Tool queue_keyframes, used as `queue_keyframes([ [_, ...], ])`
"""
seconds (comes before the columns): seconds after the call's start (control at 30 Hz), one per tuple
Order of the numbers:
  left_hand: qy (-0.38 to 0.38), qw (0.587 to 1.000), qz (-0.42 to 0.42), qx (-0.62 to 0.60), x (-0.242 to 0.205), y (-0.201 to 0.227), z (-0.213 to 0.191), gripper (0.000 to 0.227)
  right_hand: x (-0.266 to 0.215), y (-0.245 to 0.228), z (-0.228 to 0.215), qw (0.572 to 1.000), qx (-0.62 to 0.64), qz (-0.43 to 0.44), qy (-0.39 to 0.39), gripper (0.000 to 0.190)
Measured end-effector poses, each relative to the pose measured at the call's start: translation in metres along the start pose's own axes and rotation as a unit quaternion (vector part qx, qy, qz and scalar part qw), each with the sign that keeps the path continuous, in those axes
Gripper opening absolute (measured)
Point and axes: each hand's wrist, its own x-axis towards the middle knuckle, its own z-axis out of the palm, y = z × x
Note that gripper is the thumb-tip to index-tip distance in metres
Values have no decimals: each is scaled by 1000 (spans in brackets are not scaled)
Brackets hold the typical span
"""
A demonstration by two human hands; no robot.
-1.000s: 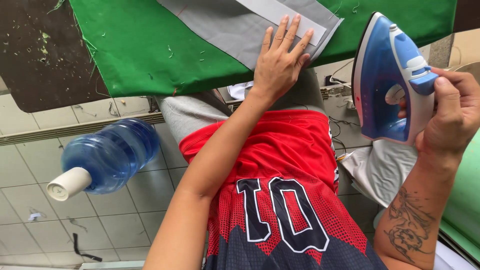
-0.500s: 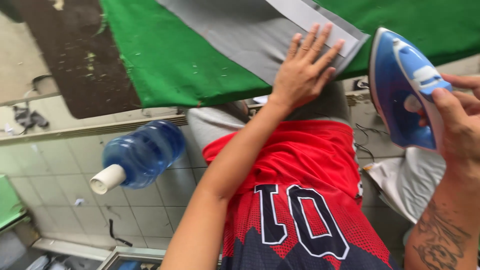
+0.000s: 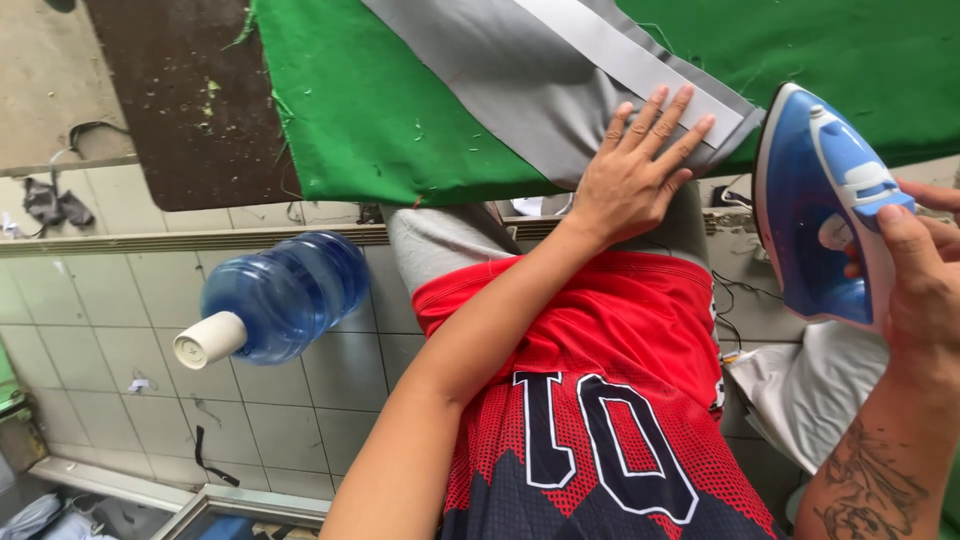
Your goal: Ironing long strips of grey fabric on a green padded surface using an electric iron.
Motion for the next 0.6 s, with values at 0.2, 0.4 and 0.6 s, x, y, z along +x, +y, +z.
queue_keyframes([
  [0.2, 140, 986, -7, -86, -3, -2, 36, 48, -14, -3, -4, 999, 20, -7, 29, 35],
  [0.4, 259, 954, 6, -151, 2, -6, 49, 34, -18, 3, -10, 1000, -11, -4, 23, 45],
  [0.6, 296, 930, -15, -219, 22, -11, 29, 16, -20, -1, -7, 999, 12, -24, 32, 38],
])
